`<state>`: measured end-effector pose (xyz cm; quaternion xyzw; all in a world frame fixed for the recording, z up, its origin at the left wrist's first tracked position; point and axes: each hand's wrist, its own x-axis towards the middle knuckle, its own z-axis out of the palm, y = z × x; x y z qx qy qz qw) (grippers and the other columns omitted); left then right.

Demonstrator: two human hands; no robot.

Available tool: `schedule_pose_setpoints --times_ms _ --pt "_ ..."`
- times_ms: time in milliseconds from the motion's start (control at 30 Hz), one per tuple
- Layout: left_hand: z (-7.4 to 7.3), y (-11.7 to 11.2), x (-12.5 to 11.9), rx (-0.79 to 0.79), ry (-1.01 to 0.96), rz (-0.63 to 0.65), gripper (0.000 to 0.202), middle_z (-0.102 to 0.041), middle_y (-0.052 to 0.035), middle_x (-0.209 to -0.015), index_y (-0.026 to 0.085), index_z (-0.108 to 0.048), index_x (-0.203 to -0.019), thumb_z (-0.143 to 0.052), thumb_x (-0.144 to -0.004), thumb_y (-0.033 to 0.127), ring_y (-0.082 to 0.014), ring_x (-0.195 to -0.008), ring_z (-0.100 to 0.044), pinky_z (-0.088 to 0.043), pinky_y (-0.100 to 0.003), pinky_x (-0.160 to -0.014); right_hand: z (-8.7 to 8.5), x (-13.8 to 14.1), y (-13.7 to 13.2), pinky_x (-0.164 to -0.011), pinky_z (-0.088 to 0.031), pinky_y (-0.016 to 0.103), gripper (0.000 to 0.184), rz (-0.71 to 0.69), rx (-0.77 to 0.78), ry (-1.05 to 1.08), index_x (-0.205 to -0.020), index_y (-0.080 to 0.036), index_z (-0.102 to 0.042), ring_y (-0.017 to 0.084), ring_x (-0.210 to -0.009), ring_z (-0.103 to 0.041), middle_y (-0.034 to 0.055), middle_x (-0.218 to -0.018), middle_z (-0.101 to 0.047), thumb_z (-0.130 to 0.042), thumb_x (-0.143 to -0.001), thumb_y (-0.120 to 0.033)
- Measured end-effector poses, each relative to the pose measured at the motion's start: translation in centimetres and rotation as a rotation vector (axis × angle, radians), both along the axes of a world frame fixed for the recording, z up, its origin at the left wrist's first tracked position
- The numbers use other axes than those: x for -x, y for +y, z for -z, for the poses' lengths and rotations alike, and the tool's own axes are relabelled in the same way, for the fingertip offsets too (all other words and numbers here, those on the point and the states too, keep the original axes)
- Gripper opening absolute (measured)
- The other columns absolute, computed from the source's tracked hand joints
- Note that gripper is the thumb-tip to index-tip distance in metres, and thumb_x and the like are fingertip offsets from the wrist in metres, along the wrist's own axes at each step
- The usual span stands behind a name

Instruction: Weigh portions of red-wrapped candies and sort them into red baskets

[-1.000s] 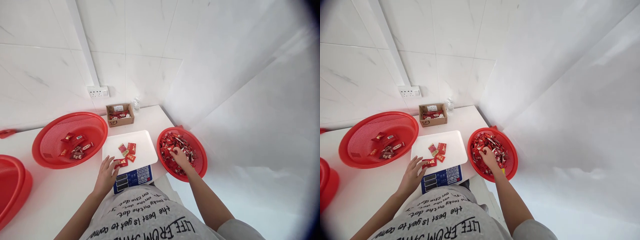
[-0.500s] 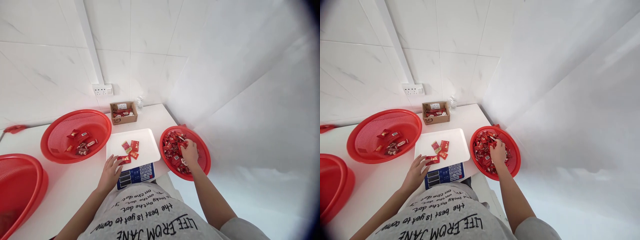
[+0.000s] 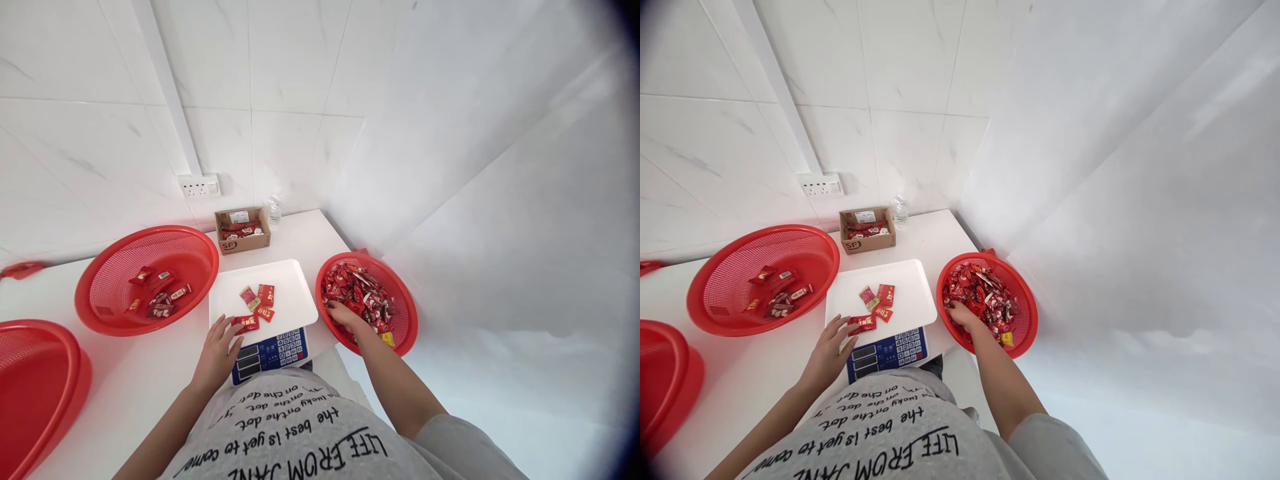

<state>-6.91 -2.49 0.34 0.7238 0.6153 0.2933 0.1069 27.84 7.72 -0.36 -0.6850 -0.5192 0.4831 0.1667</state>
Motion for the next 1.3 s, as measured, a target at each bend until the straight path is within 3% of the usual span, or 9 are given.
schedule_pose_setpoints --times_ms 167,367,467,600,800,900,1000,1100,1300 --pt "0.3 -0.1 -0.2 0.016 -0.014 0.006 0.032 -0.059 -0.0099 -0.123 0.024 -0.064 -0.108 -0.043 -0.089 0.038 -0.0299 -0.126 -0.045 -0.046 -0.053 -0.098 -1.1 -0.9 -1.3 -0.072 -0.054 0.033 0.03 0.166 0.071 0.256 -0.105 -0.022 -0.057 0.018 -0.084 -0.065 0.0058 -0.1 -0.069 -0.054 -0.077 -0.035" --pt "-0.1 0.0 -0.6 0.023 -0.027 0.02 0.03 -0.059 -0.0086 -0.122 0.025 -0.063 -0.109 -0.043 -0.089 0.034 -0.0286 -0.127 -0.044 -0.046 -0.052 -0.098 -4.2 -0.2 -1.4 -0.086 -0.05 0.034 0.033 0.342 -0.17 0.287 -0.105 -0.023 -0.059 0.021 -0.102 -0.061 0.0056 -0.113 -0.066 -0.058 -0.074 -0.036" --pt "-0.4 0.1 -0.8 0.024 -0.015 0.03 0.029 -0.059 -0.0093 -0.122 0.024 -0.063 -0.109 -0.043 -0.089 0.032 -0.0286 -0.126 -0.045 -0.047 -0.051 -0.098 -6.0 1.9 -1.2 -0.085 -0.05 0.034 0.033 0.218 -0.21 0.42 -0.101 -0.023 -0.061 0.02 -0.097 -0.062 0.004 -0.104 -0.069 -0.062 -0.072 -0.038" --pt "-0.4 0.2 -1.1 0.018 0.003 0.027 0.028 -0.059 -0.0093 -0.123 0.023 -0.062 -0.109 -0.045 -0.089 0.03 -0.0288 -0.127 -0.044 -0.046 -0.051 -0.099 -6.7 5.8 -1.1 -0.076 -0.052 0.032 0.041 -0.037 -0.059 0.543 -0.109 -0.021 -0.062 0.017 -0.081 -0.064 0.0044 -0.095 -0.07 -0.065 -0.07 -0.035" --pt "0.1 -0.5 -0.9 0.049 0.015 0.016 0.032 -0.056 -0.0093 -0.127 0.022 -0.058 -0.117 -0.045 -0.089 0.031 -0.0282 -0.129 -0.042 -0.043 -0.049 -0.102 -5.7 6.7 -0.9 -0.073 -0.051 0.032 0.049 0.011 -0.199 0.243 -0.12 -0.017 -0.056 0.017 -0.079 -0.062 0.0084 -0.104 -0.067 -0.057 -0.075 -0.036" --pt "0.3 -1.1 -0.8 0.072 0.017 -0.011 0.037 -0.053 -0.0108 -0.131 0.022 -0.052 -0.124 -0.044 -0.09 0.034 -0.0284 -0.13 -0.041 -0.042 -0.05 -0.102 -5.7 4.1 -1.0 -0.092 -0.046 0.038 0.044 0.083 -0.401 0.021 -0.118 -0.016 -0.057 0.022 -0.101 -0.059 0.0115 -0.115 -0.064 -0.047 -0.081 -0.038" --pt "0.2 -1.0 -1.4 0.077 0.022 -0.012 0.044 -0.046 -0.0127 -0.138 0.022 -0.047 -0.13 -0.044 -0.09 0.039 -0.0295 -0.134 -0.035 -0.037 -0.051 -0.105 -5.1 1.7 -1.9 -0.108 -0.03 0.044 0.051 0.043 -0.556 -0.327 -0.128 -0.015 -0.05 0.027 -0.128 -0.04 0.0149 -0.136 -0.049 -0.043 -0.084 -0.038" --pt "-0.3 0.2 -2.9 0.117 0.036 -0.004 0.056 -0.033 -0.0138 -0.149 0.023 -0.037 -0.139 -0.046 -0.088 0.045 -0.032 -0.141 -0.021 -0.028 -0.056 -0.109 -3.2 0.9 -3.4 -0.11 -0.022 0.052 0.063 -0.086 -0.469 -0.563 -0.14 -0.016 -0.037 0.031 -0.141 -0.017 0.0145 -0.151 -0.028 -0.045 -0.083 -0.044" --pt "-1.1 4.8 -6.3 0.317 0.109 -0.05 0.071 -0.012 -0.0156 -0.156 0.022 -0.022 -0.147 -0.046 -0.087 0.052 -0.0332 -0.143 -0.005 -0.015 -0.06 -0.11 0.4 1.8 -5.3 -0.112 -0.018 0.052 0.068 -0.298 -0.265 -0.73 -0.145 -0.02 -0.028 0.028 -0.143 -0.01 0.0092 -0.155 -0.018 -0.037 -0.086 -0.053"
